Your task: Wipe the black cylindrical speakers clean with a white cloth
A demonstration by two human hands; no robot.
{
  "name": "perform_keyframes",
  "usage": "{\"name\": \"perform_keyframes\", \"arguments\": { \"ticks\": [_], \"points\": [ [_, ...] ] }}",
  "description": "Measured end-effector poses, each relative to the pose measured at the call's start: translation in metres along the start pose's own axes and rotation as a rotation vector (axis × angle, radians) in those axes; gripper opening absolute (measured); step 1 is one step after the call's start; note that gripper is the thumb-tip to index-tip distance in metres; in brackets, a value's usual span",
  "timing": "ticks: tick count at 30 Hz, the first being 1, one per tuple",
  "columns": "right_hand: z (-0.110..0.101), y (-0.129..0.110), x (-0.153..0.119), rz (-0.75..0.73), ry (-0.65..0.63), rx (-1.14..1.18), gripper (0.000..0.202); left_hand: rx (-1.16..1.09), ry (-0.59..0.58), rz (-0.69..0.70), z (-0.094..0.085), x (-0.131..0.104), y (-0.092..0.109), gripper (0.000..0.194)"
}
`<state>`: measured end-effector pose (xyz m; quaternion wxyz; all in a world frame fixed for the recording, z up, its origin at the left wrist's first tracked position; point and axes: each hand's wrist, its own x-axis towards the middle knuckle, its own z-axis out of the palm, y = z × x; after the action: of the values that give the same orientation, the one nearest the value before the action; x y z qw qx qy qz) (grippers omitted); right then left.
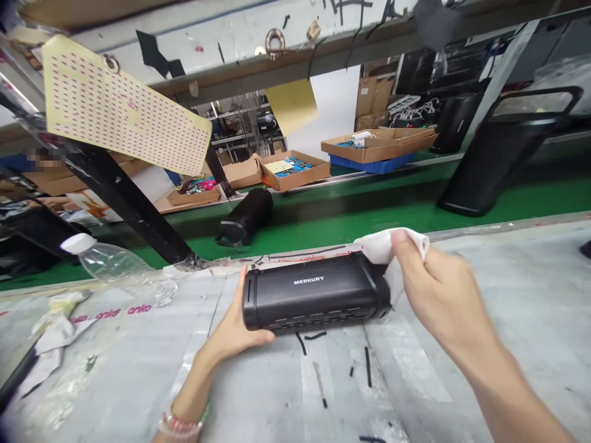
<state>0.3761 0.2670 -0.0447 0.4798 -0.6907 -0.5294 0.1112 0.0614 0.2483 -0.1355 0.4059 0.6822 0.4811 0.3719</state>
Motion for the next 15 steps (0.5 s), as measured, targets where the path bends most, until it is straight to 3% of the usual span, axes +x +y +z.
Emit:
{"name": "perform_keyframes", "arguments": {
  "ticks": [1,2,4,5,6,7,10,11,13,15],
  "points": [
    [0.001,-0.006,0.001,0.13,-0.047,0.103,0.06,-0.005,0.04,0.059,-0.003,0.0,0.0,0.144],
    [0.003,-0.011,0.002,0.264,-0.096,0.214,0.059,0.032,0.158,0.134,-0.01,0.0,0.002,0.14],
    [0.008,-0.02,0.007,0.475,-0.228,0.468,0.048,0.192,0.606,0.288,-0.034,-0.004,0.006,0.115],
    [0.01,-0.024,0.01,0.557,-0.297,0.578,0.042,0.342,0.926,0.288,-0.05,-0.007,0.008,0.095],
    [0.012,-0.028,0.013,0.62,-0.346,0.667,0.036,0.399,1.155,0.275,-0.07,-0.011,0.009,0.086],
    [0.014,-0.033,0.016,0.667,-0.376,0.736,0.032,0.421,1.288,0.265,-0.091,-0.015,0.008,0.086],
    [0.022,-0.044,0.019,0.712,-0.48,0.876,0.028,0.502,1.393,0.0,-0.149,-0.027,-0.002,0.098],
    [0.026,-0.047,0.018,0.701,-0.527,0.912,0.024,0.442,1.347,-0.076,-0.163,-0.028,-0.007,0.099],
    [0.036,-0.053,0.014,0.681,-0.621,0.973,0.016,0.452,1.193,-0.133,-0.177,-0.028,-0.011,0.093],
    [0.048,-0.06,0.009,0.685,-0.703,1.053,0.013,0.542,1.065,-0.058,-0.175,-0.023,-0.006,0.087]
  ]
}}
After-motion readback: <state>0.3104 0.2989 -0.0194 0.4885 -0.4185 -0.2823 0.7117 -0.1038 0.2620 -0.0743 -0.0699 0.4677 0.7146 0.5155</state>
